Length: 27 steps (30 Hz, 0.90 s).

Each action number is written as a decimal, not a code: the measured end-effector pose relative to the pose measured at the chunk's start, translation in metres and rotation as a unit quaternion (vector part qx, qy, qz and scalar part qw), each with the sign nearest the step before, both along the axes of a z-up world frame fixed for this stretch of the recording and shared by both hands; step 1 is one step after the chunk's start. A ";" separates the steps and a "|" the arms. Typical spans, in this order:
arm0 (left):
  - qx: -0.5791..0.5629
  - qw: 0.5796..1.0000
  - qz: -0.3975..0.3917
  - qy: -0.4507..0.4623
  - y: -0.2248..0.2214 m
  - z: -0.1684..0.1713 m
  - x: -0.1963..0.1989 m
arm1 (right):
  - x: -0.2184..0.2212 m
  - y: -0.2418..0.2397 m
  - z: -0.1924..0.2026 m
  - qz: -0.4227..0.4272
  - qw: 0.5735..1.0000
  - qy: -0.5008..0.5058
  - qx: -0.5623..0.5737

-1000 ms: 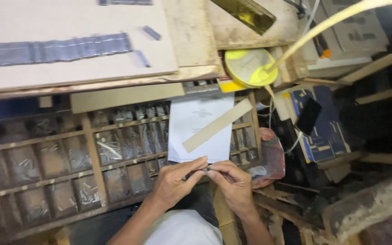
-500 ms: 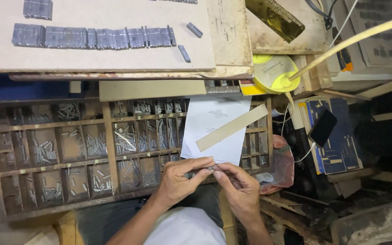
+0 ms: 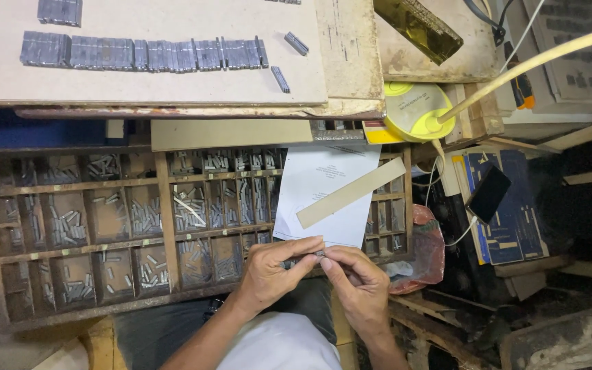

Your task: Sorting individual metal type pieces into a wooden type case tray at a prepress station.

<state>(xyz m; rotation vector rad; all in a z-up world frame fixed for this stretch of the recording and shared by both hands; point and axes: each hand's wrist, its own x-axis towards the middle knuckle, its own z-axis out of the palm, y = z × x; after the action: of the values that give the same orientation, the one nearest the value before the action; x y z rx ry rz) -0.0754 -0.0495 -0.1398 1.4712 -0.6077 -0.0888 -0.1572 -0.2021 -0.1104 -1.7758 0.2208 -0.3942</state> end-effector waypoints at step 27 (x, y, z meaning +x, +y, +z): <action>-0.028 0.998 -0.009 0.047 -0.001 -0.003 0.002 | -0.004 0.004 -0.011 -0.032 0.993 0.047 0.103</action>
<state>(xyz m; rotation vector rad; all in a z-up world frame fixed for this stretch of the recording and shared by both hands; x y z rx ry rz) -0.0731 -0.0506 -0.1427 1.3987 -0.5424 -0.1536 -0.1609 -0.1983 -0.1212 -1.5873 0.3732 -0.3224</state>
